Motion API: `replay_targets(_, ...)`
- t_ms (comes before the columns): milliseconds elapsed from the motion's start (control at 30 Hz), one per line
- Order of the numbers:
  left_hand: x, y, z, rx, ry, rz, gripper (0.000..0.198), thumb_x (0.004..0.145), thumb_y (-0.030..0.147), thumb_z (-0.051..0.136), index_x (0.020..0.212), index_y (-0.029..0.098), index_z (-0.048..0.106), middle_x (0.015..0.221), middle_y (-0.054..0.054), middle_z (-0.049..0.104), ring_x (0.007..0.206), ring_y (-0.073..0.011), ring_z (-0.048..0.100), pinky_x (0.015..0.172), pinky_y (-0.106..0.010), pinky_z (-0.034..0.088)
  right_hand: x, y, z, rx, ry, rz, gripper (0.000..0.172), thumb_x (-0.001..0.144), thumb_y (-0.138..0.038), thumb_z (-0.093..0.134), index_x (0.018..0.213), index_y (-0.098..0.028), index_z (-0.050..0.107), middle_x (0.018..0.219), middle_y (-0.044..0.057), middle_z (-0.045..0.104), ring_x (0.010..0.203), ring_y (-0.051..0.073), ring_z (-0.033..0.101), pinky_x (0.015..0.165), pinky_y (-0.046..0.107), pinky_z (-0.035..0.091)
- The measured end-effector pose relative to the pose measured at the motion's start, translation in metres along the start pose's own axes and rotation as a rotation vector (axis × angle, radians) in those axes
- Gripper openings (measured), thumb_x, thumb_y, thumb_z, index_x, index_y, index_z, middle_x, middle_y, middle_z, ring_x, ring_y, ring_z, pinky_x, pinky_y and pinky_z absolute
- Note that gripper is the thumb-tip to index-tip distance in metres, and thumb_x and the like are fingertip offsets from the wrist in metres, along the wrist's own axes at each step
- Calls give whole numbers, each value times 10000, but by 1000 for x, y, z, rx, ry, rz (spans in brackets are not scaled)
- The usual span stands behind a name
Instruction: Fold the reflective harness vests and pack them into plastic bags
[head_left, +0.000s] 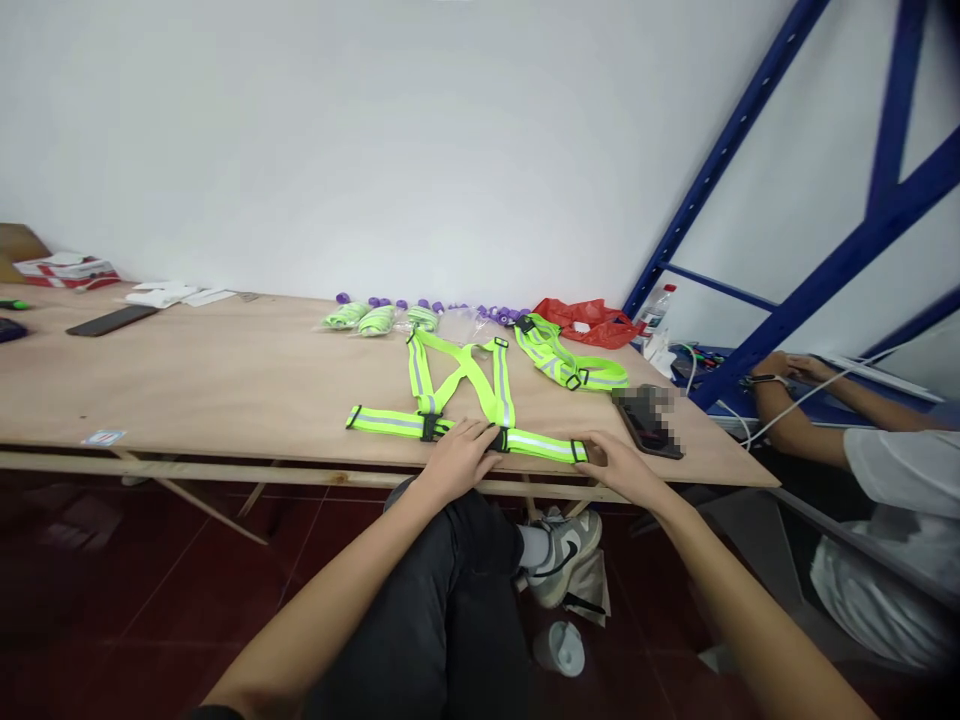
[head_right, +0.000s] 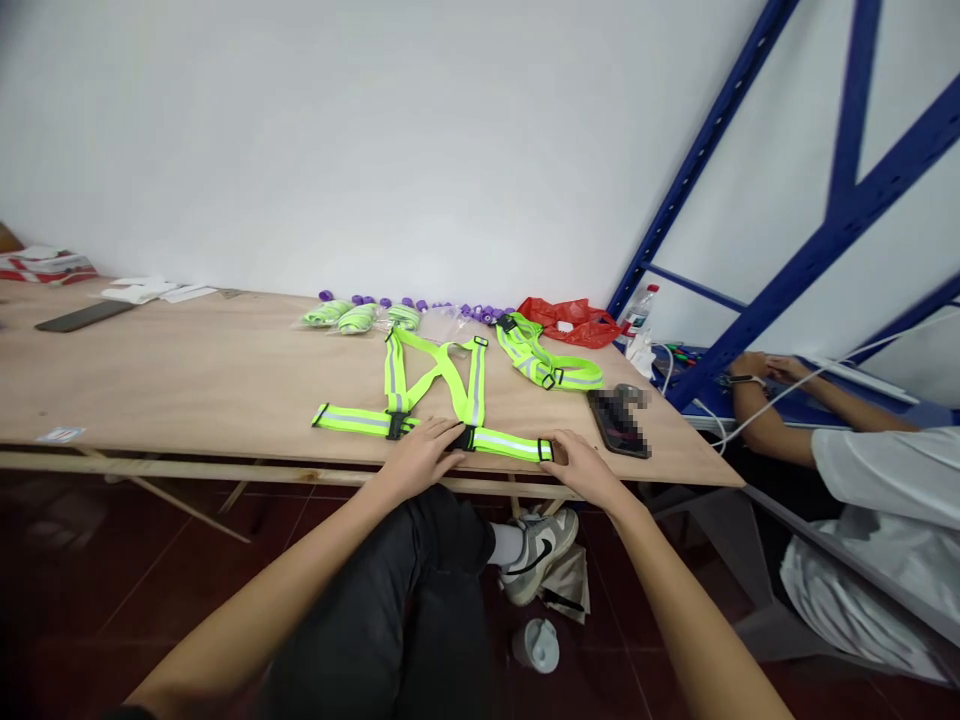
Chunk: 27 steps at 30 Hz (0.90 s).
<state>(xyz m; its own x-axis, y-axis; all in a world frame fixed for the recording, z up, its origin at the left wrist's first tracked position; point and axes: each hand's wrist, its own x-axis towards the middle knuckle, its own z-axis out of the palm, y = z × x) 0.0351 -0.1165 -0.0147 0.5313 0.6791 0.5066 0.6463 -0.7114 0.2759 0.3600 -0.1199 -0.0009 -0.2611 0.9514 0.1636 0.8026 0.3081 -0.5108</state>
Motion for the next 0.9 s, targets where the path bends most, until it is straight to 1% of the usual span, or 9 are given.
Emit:
replay_targets(67, -14, -3, -17, -50, 103, 14, 320, 967, 276, 579, 1265, 162, 605, 1290, -128, 654, 1249, -272, 569, 1158, -486, 358, 1, -4, 3, -33, 52, -47, 540, 784, -445, 671, 1263, -206, 604, 1254, 135, 649, 1177, 328, 607, 1005, 466, 485)
replay_targets(167, -42, -21, -46, -76, 228, -95, 161, 984, 240, 517, 1074, 202, 644, 1102, -80, 707, 1126, -233, 623, 1175, -494, 319, 6, -18, 11, -102, 169, -134, 596, 840, -486, 643, 1356, -205, 544, 1329, 155, 606, 1257, 343, 552, 1063, 496, 446)
replay_targets(233, -58, -38, -62, -42, 233, -213, 97, 968, 262, 554, 972, 198, 626, 1006, -66, 700, 1010, -228, 640, 1151, -506, 337, 14, -32, 20, -118, 182, -195, 551, 876, -484, 617, 1354, -217, 551, 1312, 146, 623, 1243, 342, 559, 1064, 503, 444)
replay_targets(333, -66, -64, -73, -10, 129, -248, 147, 921, 322, 645, 976, 191, 608, 1085, -80, 679, 1057, -250, 615, 1133, -512, 342, 31, -55, 40, -81, 118, -241, 555, 870, -479, 648, 1357, -228, 557, 1305, 132, 638, 1221, 340, 577, 1056, 507, 454)
replay_targets(433, -58, -80, -73, -35, -29, -164, 211, 889, 342, 692, 1021, 195, 617, 1193, -84, 658, 1136, -266, 592, 1125, -495, 342, 48, -70, 59, 14, 63, -231, 632, 841, -472, 693, 1401, -231, 525, 1336, 121, 623, 1222, 326, 586, 1053, 488, 467)
replay_targets(533, -47, -87, -69, -96, -122, -114, 208, 911, 325, 658, 1077, 203, 632, 1178, -84, 666, 1125, -269, 598, 1031, -427, 427, 57, -74, 73, 105, 50, -206, 614, 832, -446, 701, 1389, -240, 543, 1336, 107, 627, 1224, 311, 591, 1059, 476, 466)
replay_targets(667, -42, -89, -62, -154, -125, -133, 220, 934, 311, 614, 1133, 220, 630, 1183, -76, 674, 1119, -275, 599, 956, -390, 456, 55, -71, 83, 167, 91, -150, 531, 801, -443, 708, 1290, -253, 628, 1262, 89, 673, 1191, 313, 609, 1044, 485, 468)
replay_targets(800, -44, -90, -53, -154, -83, -190, 225, 920, 314, 637, 1130, 234, 636, 1147, -65, 684, 1089, -275, 600, 947, -386, 451, 50, -68, 86, 229, 110, -88, 571, 774, -430, 708, 1311, -255, 624, 1295, 84, 659, 1213, 299, 597, 1054, 459, 462)
replay_targets(900, -43, -90, -49, -170, -53, -237, 304, 852, 341, 722, 1128, 240, 644, 1158, -65, 673, 1079, -277, 599, 926, -371, 461, 50, -67, 87, 250, 113, -39, 543, 766, -380, 691, 1292, -251, 647, 1300, 86, 661, 1224, 292, 596, 1057, 435, 464)
